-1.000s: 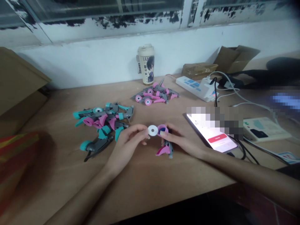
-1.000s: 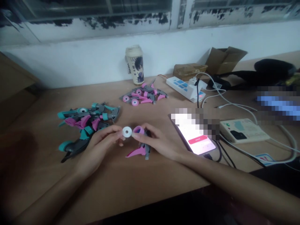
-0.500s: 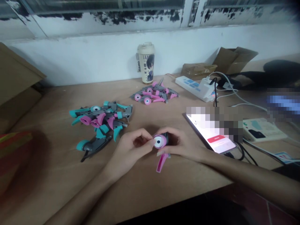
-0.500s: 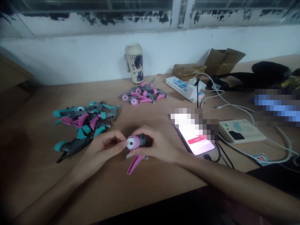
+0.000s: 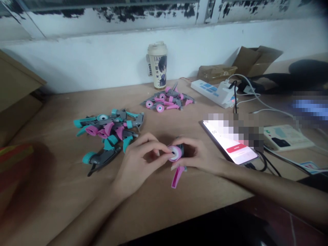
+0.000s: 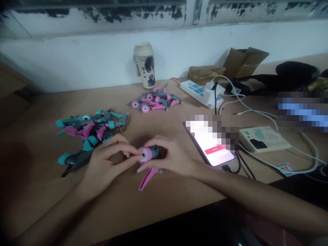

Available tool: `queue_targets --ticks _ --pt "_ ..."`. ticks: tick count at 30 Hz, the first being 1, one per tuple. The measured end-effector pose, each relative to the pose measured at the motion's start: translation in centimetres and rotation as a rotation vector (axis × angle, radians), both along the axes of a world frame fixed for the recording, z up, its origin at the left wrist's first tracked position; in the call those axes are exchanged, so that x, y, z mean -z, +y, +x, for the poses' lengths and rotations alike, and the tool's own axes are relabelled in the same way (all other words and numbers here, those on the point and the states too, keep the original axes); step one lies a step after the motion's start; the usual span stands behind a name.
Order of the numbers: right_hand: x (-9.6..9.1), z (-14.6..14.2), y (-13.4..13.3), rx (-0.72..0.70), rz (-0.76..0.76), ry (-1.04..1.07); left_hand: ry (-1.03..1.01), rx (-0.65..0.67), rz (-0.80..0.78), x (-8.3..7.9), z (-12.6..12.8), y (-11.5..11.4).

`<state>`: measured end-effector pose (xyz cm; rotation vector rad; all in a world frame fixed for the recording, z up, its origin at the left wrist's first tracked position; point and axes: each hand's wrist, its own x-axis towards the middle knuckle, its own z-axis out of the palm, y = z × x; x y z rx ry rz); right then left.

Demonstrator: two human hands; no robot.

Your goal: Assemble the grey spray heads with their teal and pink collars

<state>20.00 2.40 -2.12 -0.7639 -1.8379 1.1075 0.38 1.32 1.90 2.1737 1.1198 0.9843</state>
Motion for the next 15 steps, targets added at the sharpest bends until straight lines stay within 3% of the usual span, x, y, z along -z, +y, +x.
queue_targets --ticks 9,15 --pt "0.77 0.04 0.13 0.004 0.079 -0.007 0.052 0.022 0.001 -0.38 -0.12 0.18" --pt "0.52 0.13 0.04 0.045 0.107 -0.062 0.042 -0.057 -0.013 0.22 0.39 0.02"
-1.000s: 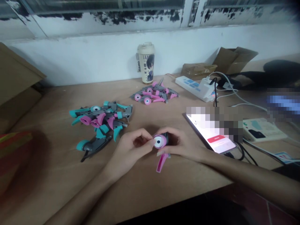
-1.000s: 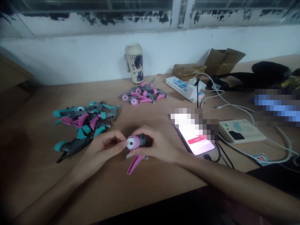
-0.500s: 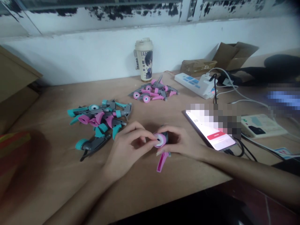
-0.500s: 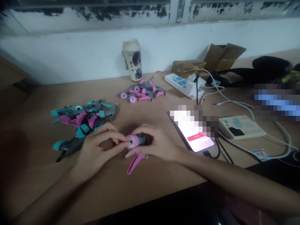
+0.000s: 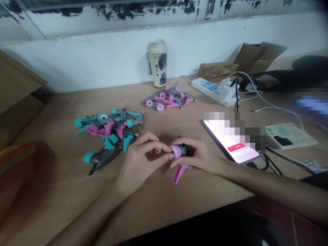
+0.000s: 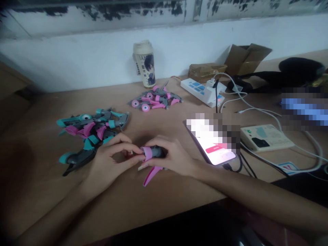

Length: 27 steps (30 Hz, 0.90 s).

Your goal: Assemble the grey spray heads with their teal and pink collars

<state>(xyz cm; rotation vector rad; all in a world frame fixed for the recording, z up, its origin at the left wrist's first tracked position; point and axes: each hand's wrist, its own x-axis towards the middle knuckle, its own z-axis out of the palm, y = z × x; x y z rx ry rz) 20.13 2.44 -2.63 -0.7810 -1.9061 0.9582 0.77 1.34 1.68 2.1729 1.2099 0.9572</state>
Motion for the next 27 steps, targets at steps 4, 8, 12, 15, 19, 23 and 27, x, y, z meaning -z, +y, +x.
queue_targets --ticks 4,8,12,15,19,23,27 --pt "0.1 0.1 -0.1 0.029 0.007 -0.02 0.011 -0.054 0.023 0.3 0.2 -0.1" --pt "0.0 0.0 -0.2 0.016 -0.005 -0.041 0.022 -0.087 0.016 0.5 0.2 -0.1" --pt "-0.2 -0.1 -0.3 -0.012 0.0 -0.061 0.002 -0.067 -0.022 0.8 0.3 0.1" --pt "-0.3 -0.1 -0.3 -0.01 0.009 -0.074 -0.01 -0.05 -0.043 0.8 0.3 0.1" --pt "-0.3 -0.1 -0.4 -0.001 0.022 -0.063 -0.008 -0.062 -0.006 0.4 0.4 -0.3" --pt "-0.3 -0.2 -0.4 -0.009 0.01 -0.055 0.0 -0.037 0.035 -0.1 0.6 -0.6" --pt "-0.3 -0.2 -0.5 -0.007 -0.012 -0.088 0.001 0.003 0.021 -0.2 0.5 -0.6"
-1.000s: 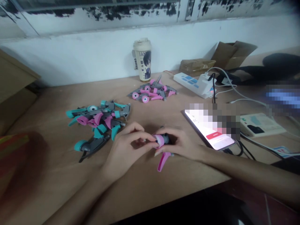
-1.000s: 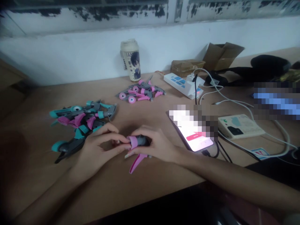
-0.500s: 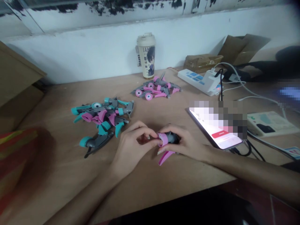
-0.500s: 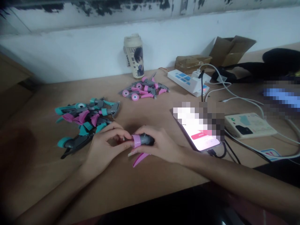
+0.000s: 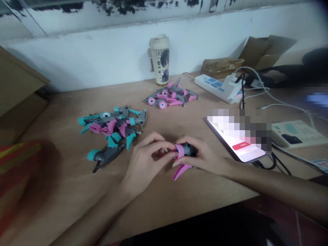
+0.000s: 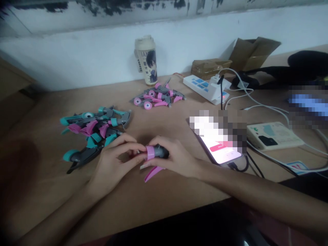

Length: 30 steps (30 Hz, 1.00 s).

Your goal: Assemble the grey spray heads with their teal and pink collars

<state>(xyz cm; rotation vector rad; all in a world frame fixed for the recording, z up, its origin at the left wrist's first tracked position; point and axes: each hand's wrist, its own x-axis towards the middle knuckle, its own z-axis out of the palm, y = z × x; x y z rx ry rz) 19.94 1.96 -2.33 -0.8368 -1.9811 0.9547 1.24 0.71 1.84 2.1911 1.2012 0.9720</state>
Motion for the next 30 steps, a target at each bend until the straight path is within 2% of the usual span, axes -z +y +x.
queue_targets --ticks 6,8,10,14,18,22,30 --pt "0.1 0.1 -0.1 -0.021 0.008 0.057 -0.044 0.182 -0.095 0.0 -0.5 0.2" --pt "0.2 0.1 0.0 -0.033 -0.005 0.08 -0.042 0.206 -0.118 0.0 -0.5 0.2" --pt "0.3 0.1 0.0 -0.025 -0.013 0.098 -0.03 0.156 -0.111 0.1 -0.4 0.2" --pt "0.5 0.1 0.1 -0.001 0.002 0.129 -0.002 -0.025 -0.081 0.5 -0.1 -0.2" --pt "0.5 0.1 0.1 -0.048 0.066 0.157 -0.044 -0.046 -0.104 0.8 0.2 -1.1" --pt "0.5 0.1 -0.1 -0.069 0.073 0.173 -0.098 0.076 -0.033 0.6 0.2 -1.4" --pt "0.4 0.0 0.0 -0.195 -0.075 0.174 0.03 0.372 0.213 -0.2 -0.9 -0.5"
